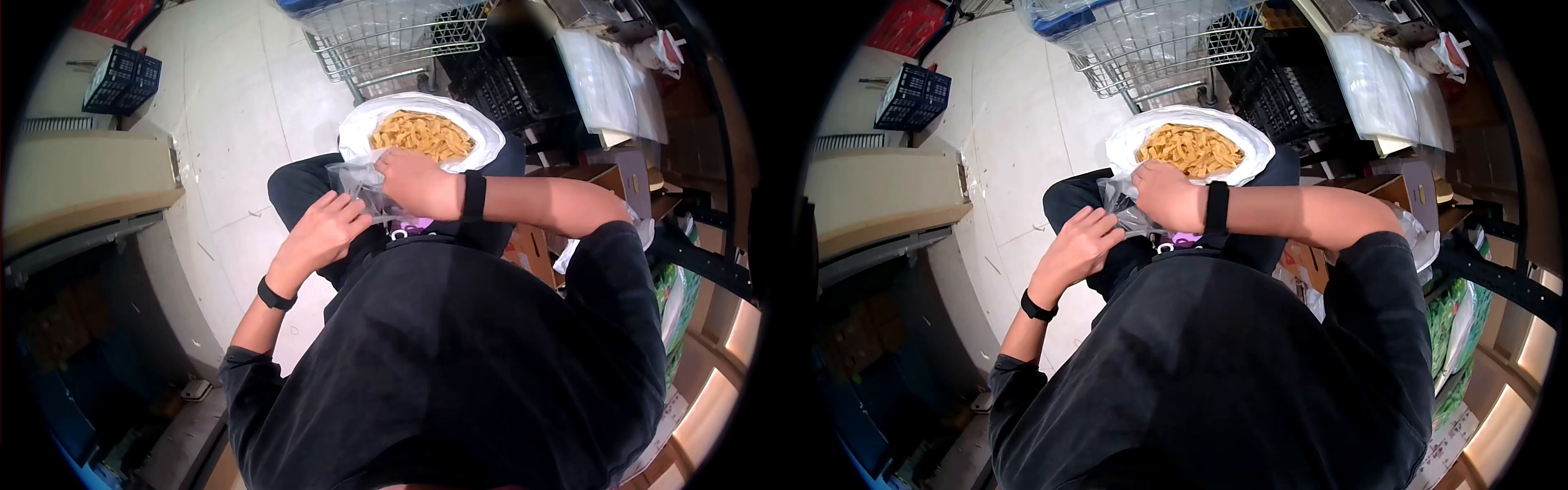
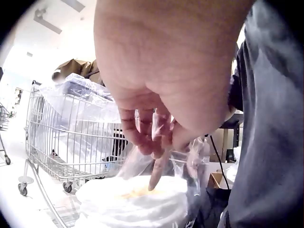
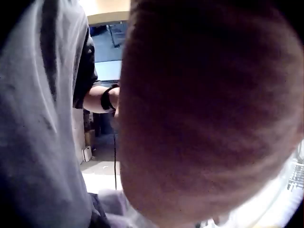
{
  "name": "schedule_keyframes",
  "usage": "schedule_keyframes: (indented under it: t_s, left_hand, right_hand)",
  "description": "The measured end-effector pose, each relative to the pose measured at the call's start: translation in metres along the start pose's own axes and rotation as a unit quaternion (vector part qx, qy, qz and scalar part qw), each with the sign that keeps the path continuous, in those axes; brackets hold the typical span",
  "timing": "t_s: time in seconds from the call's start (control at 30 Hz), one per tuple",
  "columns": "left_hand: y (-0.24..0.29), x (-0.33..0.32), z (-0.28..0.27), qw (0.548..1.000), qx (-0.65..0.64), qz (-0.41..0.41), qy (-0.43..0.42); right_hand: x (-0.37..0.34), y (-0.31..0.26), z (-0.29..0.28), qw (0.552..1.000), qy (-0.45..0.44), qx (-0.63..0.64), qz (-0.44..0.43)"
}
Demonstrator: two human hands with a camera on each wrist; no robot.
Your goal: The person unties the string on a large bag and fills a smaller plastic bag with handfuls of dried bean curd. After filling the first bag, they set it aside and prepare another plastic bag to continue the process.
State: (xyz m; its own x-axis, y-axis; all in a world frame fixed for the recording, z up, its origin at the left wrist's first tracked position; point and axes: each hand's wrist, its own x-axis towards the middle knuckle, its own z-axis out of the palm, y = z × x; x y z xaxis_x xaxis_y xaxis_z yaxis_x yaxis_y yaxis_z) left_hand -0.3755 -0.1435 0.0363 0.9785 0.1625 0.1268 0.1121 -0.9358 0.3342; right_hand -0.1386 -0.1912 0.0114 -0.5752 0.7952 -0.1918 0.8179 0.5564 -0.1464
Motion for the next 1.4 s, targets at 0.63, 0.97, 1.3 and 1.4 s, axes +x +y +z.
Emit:
schedule_keyframes:
  t_s: [0.63,0.97,1.3,1.4]
  left_hand:
    - [-0.002,-0.002,-0.006,0.998,-0.042,-0.020,0.046]
    - [-0.007,0.006,0.004,0.994,-0.080,-0.013,0.071]
    - [-0.024,0.009,0.023,0.990,-0.112,-0.026,0.081]
    - [-0.028,0.008,0.028,0.988,-0.121,-0.038,0.083]
  right_hand:
    - [-0.039,0.057,-0.043,0.886,0.220,0.403,0.067]
    - [-0.010,0.104,0.110,0.995,0.084,0.009,0.057]
    - [-0.008,0.111,0.128,0.993,0.108,-0.023,0.041]
    - [-0.009,0.115,0.123,0.995,0.085,-0.033,0.025]
